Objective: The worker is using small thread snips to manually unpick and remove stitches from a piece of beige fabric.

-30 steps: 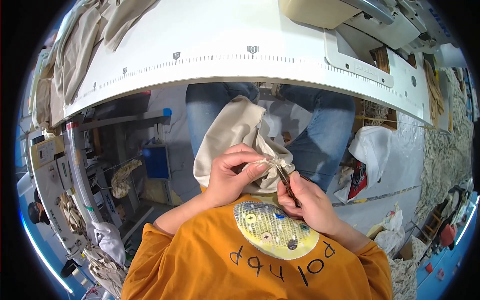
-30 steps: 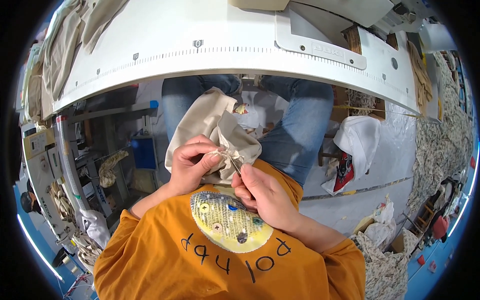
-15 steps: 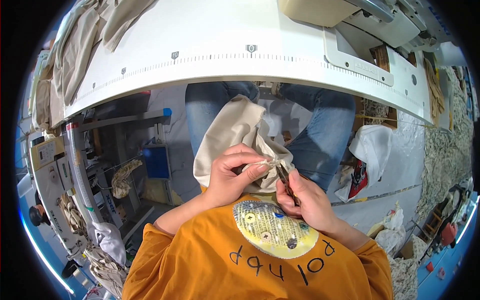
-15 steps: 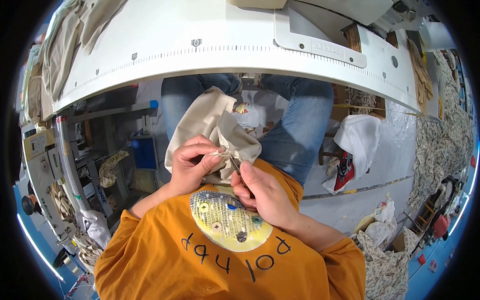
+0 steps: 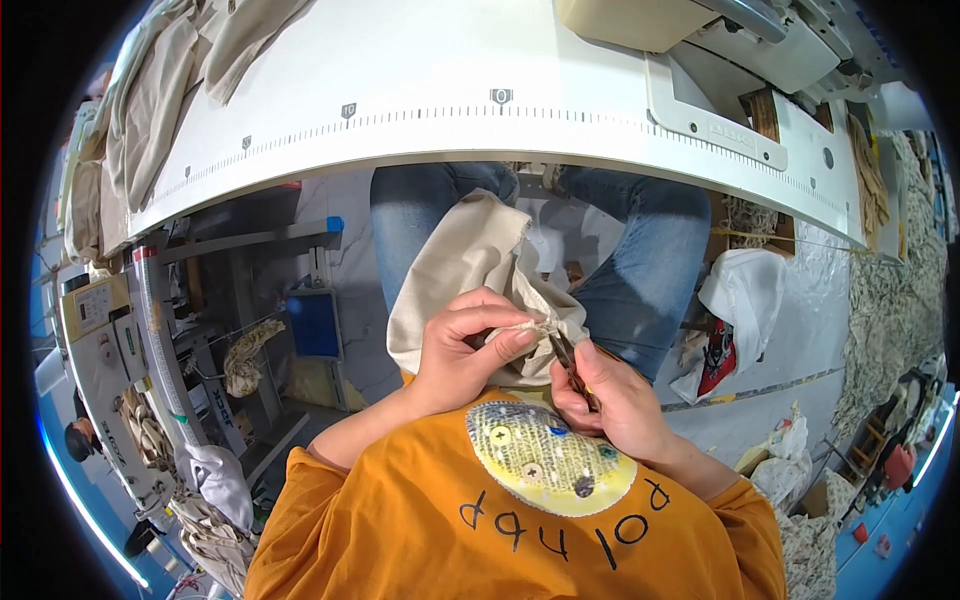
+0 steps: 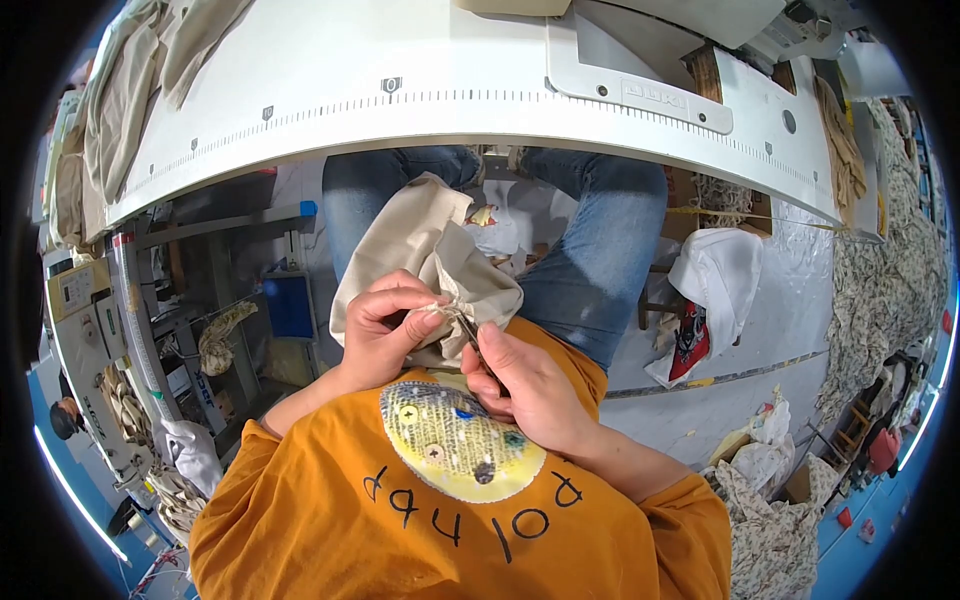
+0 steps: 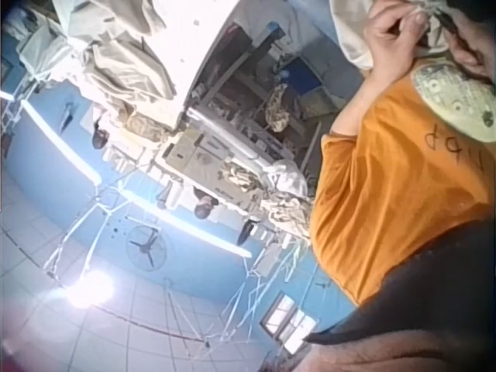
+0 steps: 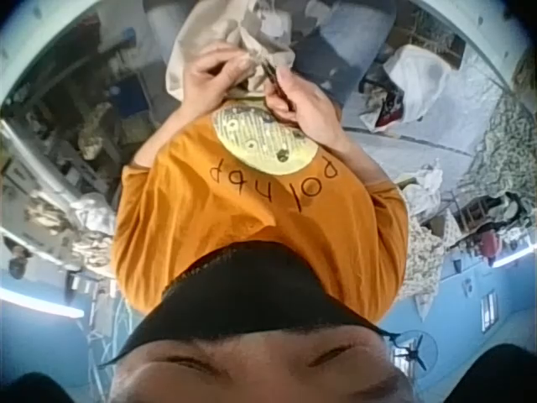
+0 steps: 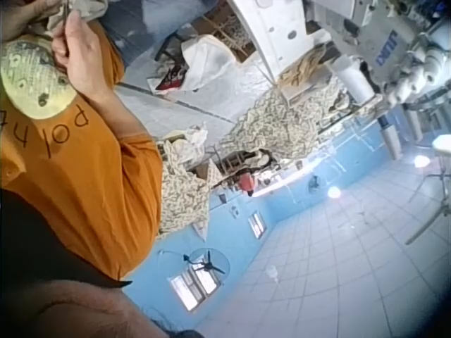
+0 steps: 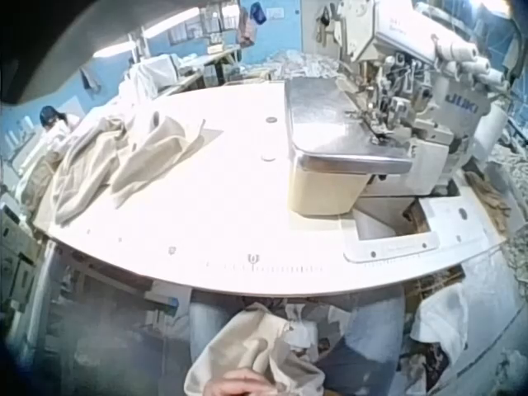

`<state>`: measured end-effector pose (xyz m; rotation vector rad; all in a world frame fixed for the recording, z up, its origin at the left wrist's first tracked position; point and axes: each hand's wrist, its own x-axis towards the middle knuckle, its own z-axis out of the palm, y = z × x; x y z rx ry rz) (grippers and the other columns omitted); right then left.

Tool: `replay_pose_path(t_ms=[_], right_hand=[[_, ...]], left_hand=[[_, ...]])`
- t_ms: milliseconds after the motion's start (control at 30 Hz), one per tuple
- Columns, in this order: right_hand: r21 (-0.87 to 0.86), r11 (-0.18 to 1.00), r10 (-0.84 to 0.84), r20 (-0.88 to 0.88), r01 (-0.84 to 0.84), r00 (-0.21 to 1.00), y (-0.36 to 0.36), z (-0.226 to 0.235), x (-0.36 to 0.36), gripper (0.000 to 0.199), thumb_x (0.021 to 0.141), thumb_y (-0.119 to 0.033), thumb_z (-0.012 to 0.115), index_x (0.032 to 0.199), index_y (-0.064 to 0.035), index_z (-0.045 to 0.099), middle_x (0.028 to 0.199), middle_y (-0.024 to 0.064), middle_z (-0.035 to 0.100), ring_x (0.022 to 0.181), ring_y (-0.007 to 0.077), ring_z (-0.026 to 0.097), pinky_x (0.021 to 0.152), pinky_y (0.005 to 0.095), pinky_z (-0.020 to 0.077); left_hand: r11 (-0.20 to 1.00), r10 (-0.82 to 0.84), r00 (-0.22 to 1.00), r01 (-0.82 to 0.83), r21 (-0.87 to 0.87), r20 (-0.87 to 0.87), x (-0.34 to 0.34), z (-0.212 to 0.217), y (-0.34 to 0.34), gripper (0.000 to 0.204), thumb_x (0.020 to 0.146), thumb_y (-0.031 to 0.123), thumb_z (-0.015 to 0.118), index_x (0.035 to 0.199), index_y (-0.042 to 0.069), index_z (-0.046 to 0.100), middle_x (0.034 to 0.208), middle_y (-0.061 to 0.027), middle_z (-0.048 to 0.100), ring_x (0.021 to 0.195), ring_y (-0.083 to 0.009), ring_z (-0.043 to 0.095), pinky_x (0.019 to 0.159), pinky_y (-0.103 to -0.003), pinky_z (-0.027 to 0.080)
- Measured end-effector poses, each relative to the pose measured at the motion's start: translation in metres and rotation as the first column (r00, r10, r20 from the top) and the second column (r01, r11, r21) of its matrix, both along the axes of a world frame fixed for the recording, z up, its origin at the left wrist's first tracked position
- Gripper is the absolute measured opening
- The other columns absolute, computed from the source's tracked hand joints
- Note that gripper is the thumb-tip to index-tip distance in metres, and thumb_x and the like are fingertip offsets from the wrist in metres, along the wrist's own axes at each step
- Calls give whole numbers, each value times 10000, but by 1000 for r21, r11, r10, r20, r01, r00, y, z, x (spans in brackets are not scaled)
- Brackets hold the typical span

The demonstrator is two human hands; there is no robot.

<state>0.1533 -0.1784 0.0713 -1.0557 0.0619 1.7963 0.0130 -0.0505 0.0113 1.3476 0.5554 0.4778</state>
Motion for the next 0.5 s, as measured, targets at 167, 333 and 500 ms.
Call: replay_pose_path(t_ms=[167, 333, 500], right_hand=[[-5, 997, 74, 36, -74, 997, -3, 2, 2, 392, 970, -408, 315, 888, -64, 483, 645, -54, 341, 510, 28, 255, 460, 177, 216], [9, 998, 60, 62, -61, 996, -2, 8, 2, 398, 970, -409, 310, 881, -60, 479, 643, -52, 337, 523, 29, 260, 472, 175, 219], [114, 987, 96, 111, -109, 989, -4, 10, 2, 408, 968, -419, 312, 884, -57, 479, 647, -47, 345, 527, 30, 265, 477, 175, 227]], left_hand=[[1000, 16, 1000, -16, 6, -5, 1, 1, 0, 145, 775, 21, 666, 918, 35, 679, 846, -55, 629, 754, -111, 558, 658, -225, 441], [999, 15, 1000, -15, 31, -4, 1, 1, 0, 141, 774, 22, 667, 913, 35, 680, 838, -53, 625, 752, -115, 563, 660, -228, 444], [998, 17, 1000, -17, 55, -5, 1, 2, 0, 142, 769, 23, 671, 910, 35, 682, 831, -54, 622, 747, -120, 568, 659, -233, 449]])
